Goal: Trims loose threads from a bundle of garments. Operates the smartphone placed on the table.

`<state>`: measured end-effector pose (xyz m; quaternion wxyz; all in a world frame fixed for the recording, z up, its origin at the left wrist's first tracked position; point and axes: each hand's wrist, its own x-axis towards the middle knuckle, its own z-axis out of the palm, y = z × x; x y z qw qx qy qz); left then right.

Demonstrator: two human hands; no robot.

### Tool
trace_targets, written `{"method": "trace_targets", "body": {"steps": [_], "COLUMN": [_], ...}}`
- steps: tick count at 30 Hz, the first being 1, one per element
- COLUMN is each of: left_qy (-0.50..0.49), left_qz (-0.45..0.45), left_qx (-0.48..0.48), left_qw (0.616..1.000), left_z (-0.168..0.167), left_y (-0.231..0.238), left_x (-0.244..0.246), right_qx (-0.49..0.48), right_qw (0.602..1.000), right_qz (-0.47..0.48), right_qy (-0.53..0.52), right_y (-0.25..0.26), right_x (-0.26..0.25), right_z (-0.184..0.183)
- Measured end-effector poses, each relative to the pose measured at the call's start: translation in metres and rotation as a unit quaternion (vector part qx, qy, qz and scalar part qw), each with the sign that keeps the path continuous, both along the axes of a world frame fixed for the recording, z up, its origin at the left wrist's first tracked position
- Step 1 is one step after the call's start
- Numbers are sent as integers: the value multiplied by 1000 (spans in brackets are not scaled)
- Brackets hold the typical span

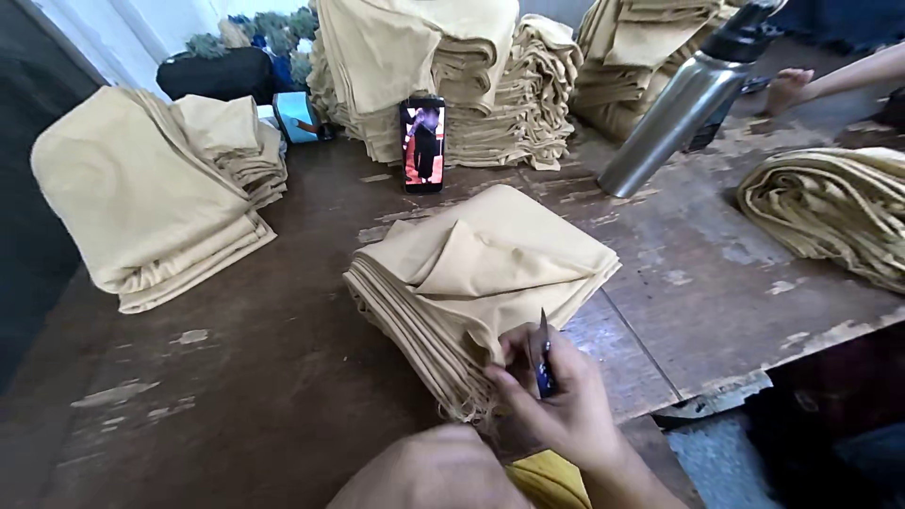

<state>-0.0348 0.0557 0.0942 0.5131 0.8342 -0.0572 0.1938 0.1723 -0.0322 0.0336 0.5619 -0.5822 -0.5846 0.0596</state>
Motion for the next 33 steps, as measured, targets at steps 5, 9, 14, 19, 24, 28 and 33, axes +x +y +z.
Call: {"method": "trace_targets", "body": {"steps": [5,9,14,19,24,28,33], "left_qy": [-58,-53,-32,-30,-32,-28,-75], "left_qz": [324,343,340,342,342,348,349], "left_qx": [52,8,-64,-85,-71,-18,4], "left_qw": [943,938,938,935,936,937,934], "left_z": [-20,-31,-29,-29,-32,-33,-24], "left_y": [-3,-5,-4,-4,-3,-4,-2], "left_x": [35,61,61,52,52,50,37], "right_qx": [53,37,34,43,42,31,7], "right_qw": [998,999,999,998,998,999,997], "right_qz": [23,35,34,40,44,32,-31], "right_qy": [6,-15,-17,-15,-3,0,-67], "right_y": [3,-2,-5,-2,-3,-2,7], "right_x": [-10,-12,-12,-13,-12,-13,-13], "right_z": [1,-5,-7,-9,-10,-8,7]}}
